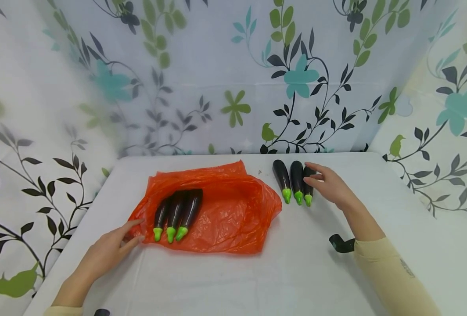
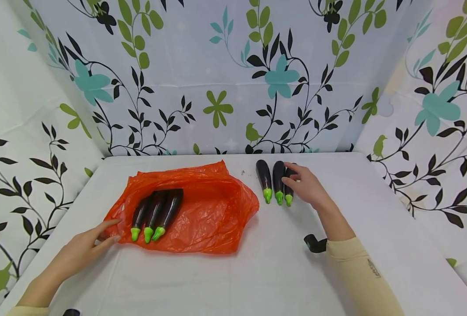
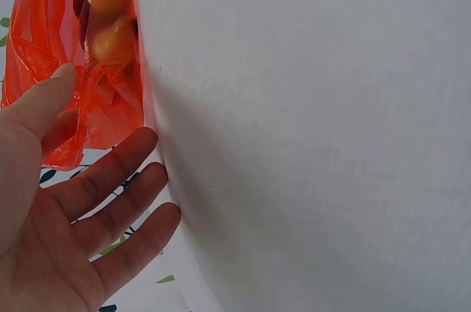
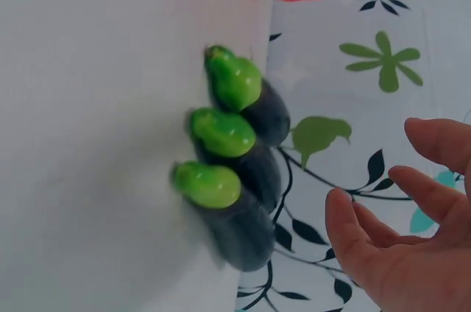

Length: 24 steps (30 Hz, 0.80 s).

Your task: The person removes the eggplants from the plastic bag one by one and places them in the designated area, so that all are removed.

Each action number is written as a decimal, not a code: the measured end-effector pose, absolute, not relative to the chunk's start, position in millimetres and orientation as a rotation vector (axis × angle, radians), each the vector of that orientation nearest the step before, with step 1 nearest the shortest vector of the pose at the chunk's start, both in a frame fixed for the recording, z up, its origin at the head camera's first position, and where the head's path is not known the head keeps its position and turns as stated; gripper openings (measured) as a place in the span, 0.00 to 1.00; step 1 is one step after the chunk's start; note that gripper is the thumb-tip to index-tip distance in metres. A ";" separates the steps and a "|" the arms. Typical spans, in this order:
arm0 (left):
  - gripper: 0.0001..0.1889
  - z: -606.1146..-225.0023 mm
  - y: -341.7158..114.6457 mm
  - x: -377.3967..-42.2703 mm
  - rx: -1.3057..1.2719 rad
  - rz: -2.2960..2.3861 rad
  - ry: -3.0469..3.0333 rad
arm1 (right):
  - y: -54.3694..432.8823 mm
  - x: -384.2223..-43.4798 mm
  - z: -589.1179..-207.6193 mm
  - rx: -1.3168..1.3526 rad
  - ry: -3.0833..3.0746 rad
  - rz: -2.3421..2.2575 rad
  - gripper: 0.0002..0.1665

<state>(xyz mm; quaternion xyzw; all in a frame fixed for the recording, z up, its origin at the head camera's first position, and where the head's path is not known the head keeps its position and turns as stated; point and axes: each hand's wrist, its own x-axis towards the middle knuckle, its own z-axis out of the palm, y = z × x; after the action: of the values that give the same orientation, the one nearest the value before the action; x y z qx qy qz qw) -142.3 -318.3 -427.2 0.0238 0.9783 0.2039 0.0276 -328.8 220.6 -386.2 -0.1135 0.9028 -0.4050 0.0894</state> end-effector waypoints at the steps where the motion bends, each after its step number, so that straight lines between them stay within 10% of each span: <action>1: 0.30 -427.3 -318.1 -142.3 0.064 0.626 3.021 | 216.4 -325.6 -382.2 -0.348 2.675 -1.227 0.36; 24: 0.31 -426.3 -318.9 -142.8 0.039 0.631 3.004 | 132.3 -260.0 -341.2 -0.645 2.451 -1.396 0.32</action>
<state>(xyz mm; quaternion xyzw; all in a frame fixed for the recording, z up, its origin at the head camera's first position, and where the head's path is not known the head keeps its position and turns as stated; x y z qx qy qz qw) -142.8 -318.9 -426.3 0.0126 0.9779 0.2055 0.0359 -260.0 132.3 -341.2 -0.2210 0.8406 -0.4788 0.1238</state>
